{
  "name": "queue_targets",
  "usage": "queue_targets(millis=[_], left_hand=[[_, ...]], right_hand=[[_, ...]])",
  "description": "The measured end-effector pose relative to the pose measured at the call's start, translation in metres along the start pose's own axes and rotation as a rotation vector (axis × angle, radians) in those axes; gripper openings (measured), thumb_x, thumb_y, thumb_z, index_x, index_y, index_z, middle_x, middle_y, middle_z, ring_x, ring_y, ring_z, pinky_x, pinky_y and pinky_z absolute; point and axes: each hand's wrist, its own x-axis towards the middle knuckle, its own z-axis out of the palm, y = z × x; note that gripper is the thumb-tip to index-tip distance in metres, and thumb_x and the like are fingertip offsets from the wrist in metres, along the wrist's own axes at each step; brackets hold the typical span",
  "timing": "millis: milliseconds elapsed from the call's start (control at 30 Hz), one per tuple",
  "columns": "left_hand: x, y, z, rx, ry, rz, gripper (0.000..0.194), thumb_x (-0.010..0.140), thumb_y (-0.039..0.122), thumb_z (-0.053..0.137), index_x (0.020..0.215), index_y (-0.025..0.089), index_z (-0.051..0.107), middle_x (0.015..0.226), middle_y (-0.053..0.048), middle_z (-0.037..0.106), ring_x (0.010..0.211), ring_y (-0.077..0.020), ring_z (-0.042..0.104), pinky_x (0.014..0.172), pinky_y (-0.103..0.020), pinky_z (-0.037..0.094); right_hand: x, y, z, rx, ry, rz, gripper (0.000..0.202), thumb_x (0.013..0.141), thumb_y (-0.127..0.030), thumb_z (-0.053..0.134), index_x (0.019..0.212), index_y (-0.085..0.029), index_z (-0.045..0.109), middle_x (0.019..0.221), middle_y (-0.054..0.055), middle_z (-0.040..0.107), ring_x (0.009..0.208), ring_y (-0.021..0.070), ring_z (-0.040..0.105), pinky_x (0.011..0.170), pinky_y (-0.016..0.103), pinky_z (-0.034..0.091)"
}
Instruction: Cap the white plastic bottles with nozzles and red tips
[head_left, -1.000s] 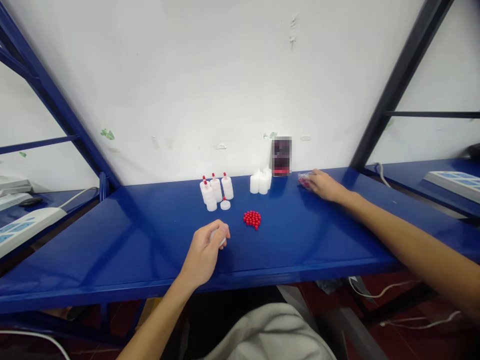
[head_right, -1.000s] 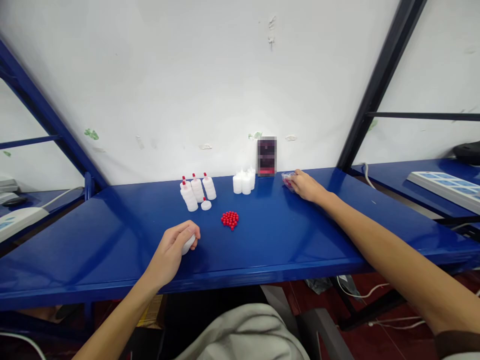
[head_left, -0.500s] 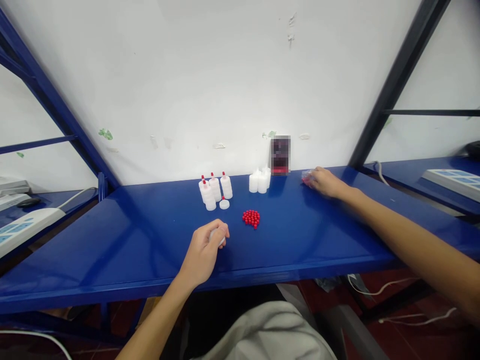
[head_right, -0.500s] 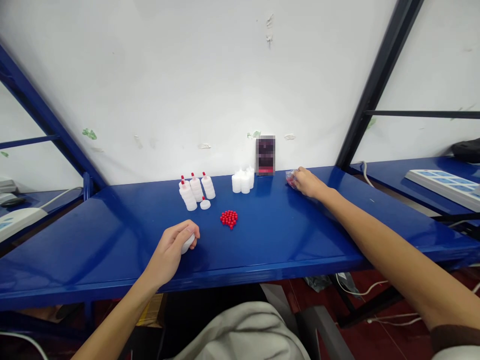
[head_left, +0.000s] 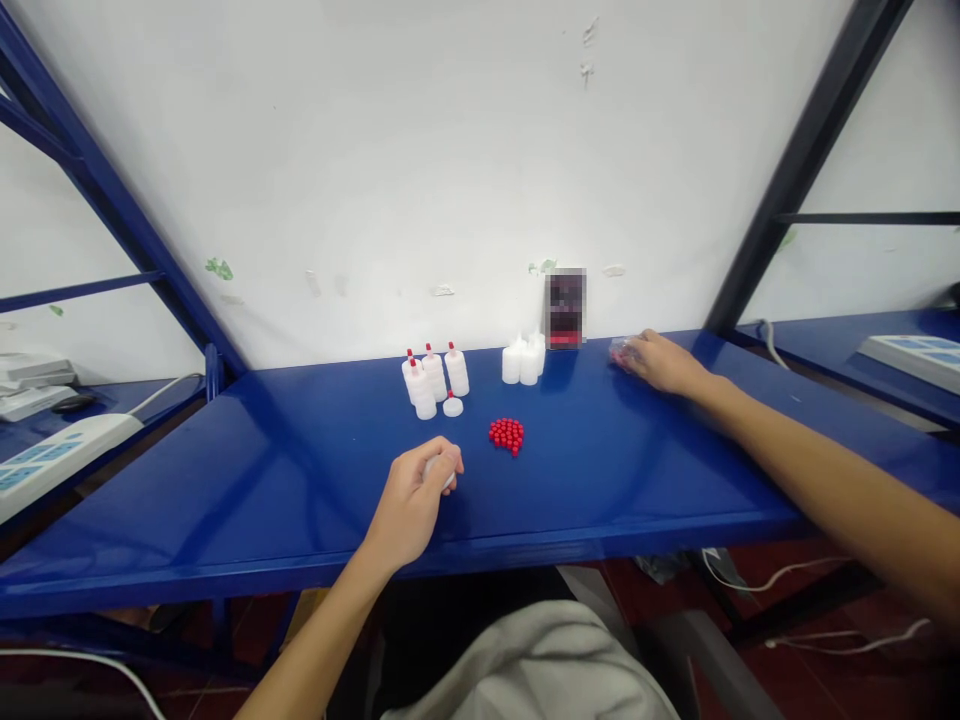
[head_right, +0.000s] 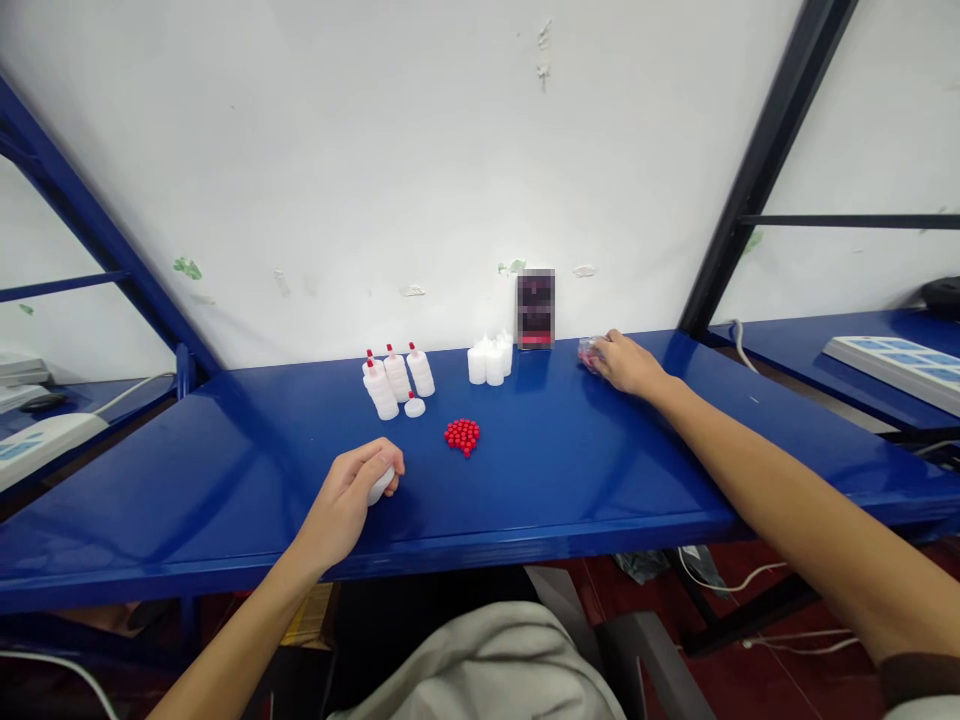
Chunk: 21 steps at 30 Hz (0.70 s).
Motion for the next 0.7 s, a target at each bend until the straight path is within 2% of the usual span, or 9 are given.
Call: queue_targets(millis=[100, 200, 300, 367, 467, 567, 700], left_hand=[[0.0, 0.0, 0.0, -0.009, -0.005, -0.001, 0.038, 0.095, 0.045, 0.044, 0.073, 0.017, 0.056, 0.064, 0.001, 0.05, 0.063, -0.0134, 0.046, 0.061, -0.024, 0.036], [0.0, 0.0, 0.0, -0.024, -0.009, -0.004, 0.038, 0.096, 0.045, 0.045, 0.073, 0.017, 0.056, 0.064, 0.001, 0.049, 0.064, -0.013, 0.045, 0.062, -0.024, 0.036], [-0.001, -0.001, 0.0, -0.032, -0.013, -0.004, 0.038, 0.097, 0.045, 0.045, 0.073, 0.017, 0.056, 0.065, 0.002, 0.049, 0.065, -0.0127, 0.045, 0.063, -0.024, 0.035], [-0.001, -0.002, 0.0, -0.038, -0.018, -0.004, 0.038, 0.097, 0.045, 0.045, 0.074, 0.017, 0.056, 0.066, 0.002, 0.049, 0.065, -0.0126, 0.045, 0.063, -0.024, 0.035], [-0.001, -0.001, 0.0, -0.042, -0.024, -0.004, 0.038, 0.097, 0.046, 0.045, 0.074, 0.017, 0.056, 0.066, 0.002, 0.049, 0.065, -0.0128, 0.045, 0.063, -0.025, 0.035], [0.0, 0.0, 0.0, -0.034, -0.019, -0.006, 0.038, 0.097, 0.046, 0.045, 0.073, 0.017, 0.055, 0.066, 0.002, 0.048, 0.065, -0.0129, 0.045, 0.063, -0.025, 0.034], [-0.001, 0.002, 0.0, -0.027, -0.023, -0.009, 0.038, 0.097, 0.045, 0.044, 0.073, 0.017, 0.055, 0.065, 0.002, 0.048, 0.065, -0.0129, 0.044, 0.063, -0.025, 0.034]], right_hand=[[-0.001, -0.008, -0.007, -0.014, 0.08, -0.008, 0.041, 0.097, -0.044, 0.037, 0.104, -0.018, 0.069, 0.11, 0.017, 0.062, 0.092, 0.0287, 0.061, 0.083, 0.042, 0.048], [0.0, -0.018, -0.013, 0.04, 0.126, -0.094, 0.042, 0.097, -0.044, 0.038, 0.104, -0.019, 0.071, 0.115, 0.016, 0.063, 0.1, 0.0292, 0.06, 0.09, 0.043, 0.048], [-0.001, -0.025, -0.014, 0.09, 0.136, -0.145, 0.042, 0.098, -0.046, 0.037, 0.105, -0.021, 0.07, 0.115, 0.015, 0.064, 0.105, 0.0293, 0.06, 0.094, 0.042, 0.047], [-0.002, -0.028, -0.014, 0.09, 0.143, -0.144, 0.041, 0.098, -0.047, 0.038, 0.103, -0.021, 0.069, 0.11, 0.014, 0.065, 0.1, 0.028, 0.061, 0.091, 0.04, 0.048], [-0.004, -0.027, -0.011, 0.022, 0.137, -0.124, 0.036, 0.097, -0.045, 0.04, 0.101, -0.02, 0.065, 0.1, 0.013, 0.064, 0.087, 0.0256, 0.062, 0.081, 0.038, 0.049], [-0.004, -0.023, -0.008, -0.089, 0.134, -0.095, 0.036, 0.097, -0.042, 0.039, 0.101, -0.017, 0.064, 0.1, 0.015, 0.063, 0.08, 0.0256, 0.06, 0.076, 0.038, 0.048], [-0.002, -0.014, -0.003, -0.062, 0.148, -0.195, 0.041, 0.098, -0.038, 0.036, 0.103, -0.012, 0.068, 0.114, 0.021, 0.06, 0.09, 0.0281, 0.061, 0.083, 0.041, 0.049]])
